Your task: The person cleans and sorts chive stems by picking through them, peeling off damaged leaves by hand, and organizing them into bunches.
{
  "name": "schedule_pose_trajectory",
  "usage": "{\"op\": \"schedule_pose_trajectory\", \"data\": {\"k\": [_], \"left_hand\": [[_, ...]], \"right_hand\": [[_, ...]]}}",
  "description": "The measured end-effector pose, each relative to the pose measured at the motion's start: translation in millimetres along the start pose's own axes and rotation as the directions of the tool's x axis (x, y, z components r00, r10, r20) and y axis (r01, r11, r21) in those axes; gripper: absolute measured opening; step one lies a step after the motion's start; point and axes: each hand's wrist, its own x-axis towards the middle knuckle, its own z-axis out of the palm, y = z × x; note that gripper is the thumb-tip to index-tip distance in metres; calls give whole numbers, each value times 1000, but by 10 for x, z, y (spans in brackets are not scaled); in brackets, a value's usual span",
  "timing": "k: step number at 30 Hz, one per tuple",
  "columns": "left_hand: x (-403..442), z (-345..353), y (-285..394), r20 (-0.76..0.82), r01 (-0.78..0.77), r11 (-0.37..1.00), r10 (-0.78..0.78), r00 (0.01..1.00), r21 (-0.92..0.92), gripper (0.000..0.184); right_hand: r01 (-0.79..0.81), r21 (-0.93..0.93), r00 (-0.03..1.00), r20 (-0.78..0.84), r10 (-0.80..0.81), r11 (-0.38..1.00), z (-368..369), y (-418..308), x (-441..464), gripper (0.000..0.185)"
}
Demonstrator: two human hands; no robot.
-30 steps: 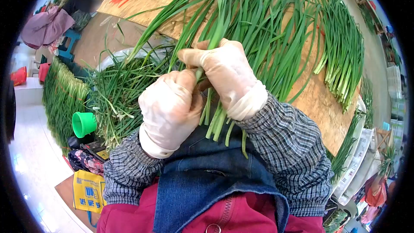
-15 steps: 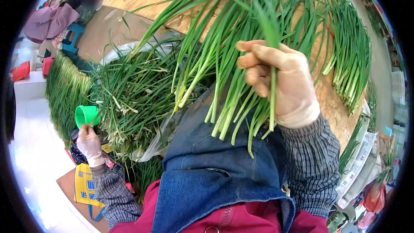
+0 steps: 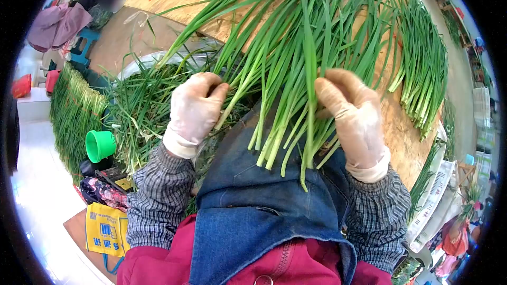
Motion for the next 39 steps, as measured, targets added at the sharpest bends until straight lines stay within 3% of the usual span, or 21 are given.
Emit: {"op": "schedule_pose_trajectory", "data": {"k": [1,3,4,5,7,9,11,13,15,17,21,22,25,27,29,30,31,33,35,37,39], "left_hand": [[-5,-21,-22,-47,1,995,-6,999,-97,12],[-88,-233,-15,-124,88,972,-117,985,-220,8],[-179,-371,-73,-117,236,913,-288,950,-333,9],[-284,-539,-129,-180,237,871,-340,923,-429,9],[-566,-789,-444,-368,317,852,-477,798,-417,7],[-981,-1041,-1013,-452,521,853,-460,764,12,11],[-1216,-1163,-1162,-253,545,557,-516,818,627,13],[-1265,-1003,-1038,-182,396,730,-358,916,556,11],[-960,-732,-655,-195,248,958,-219,956,143,15],[-597,-519,-293,-90,189,981,-192,977,-49,15],[-116,-108,18,39,31,981,-39,998,191,12],[-95,4,-77,-39,-61,997,63,997,53,12],[-194,-219,-120,-106,33,985,-52,993,-170,9],[-475,-579,-284,-135,247,953,-272,953,-176,7],[-904,-888,-790,-198,383,924,-375,905,-2,7],[-1172,-1043,-1103,-171,427,836,-392,904,344,8],[-1412,-1141,-1353,-152,409,644,-417,896,647,9],[-1628,-1165,-1521,-105,426,306,-696,710,851,10],[-1540,-983,-1305,-30,305,522,-470,882,796,12],[-1147,-692,-870,-100,186,854,-157,982,486,10],[-701,-488,-384,-108,9,995,2,994,101,11]], "right_hand": [[117,-117,991,-45,-123,986,-57,10,41,30],[167,-31,978,-122,-170,985,-88,-72,96,28],[204,-14,968,-147,-204,979,-48,-129,102,25],[222,2,968,-116,-221,975,-26,-171,111,24],[259,41,965,-58,-256,965,6,-241,139,23],[226,75,974,-28,-224,971,30,-266,181,21],[203,98,979,12,-205,974,33,-251,246,21],[171,87,984,39,-175,981,93,-255,276,21],[172,68,979,99,-178,983,146,-257,317,21],[152,87,975,150,-163,985,197,-304,329,21],[150,101,967,194,-167,983,223,-334,348,21],[149,99,965,204,-166,984,218,-328,358,21],[134,98,965,215,-152,986,169,-297,392,21],[124,99,967,212,-142,987,141,-272,416,21],[106,90,971,207,-123,990,118,-244,454,21],[97,95,971,211,-115,991,110,-230,470,21],[88,98,970,217,-107,991,108,-218,479,21],[86,100,971,216,-106,991,125,-211,486,21],[92,108,969,219,-114,990,140,-210,477,21],[90,101,964,240,-112,991,157,-219,466,21],[87,97,961,253,-109,992,173,-239,450,21]]}}
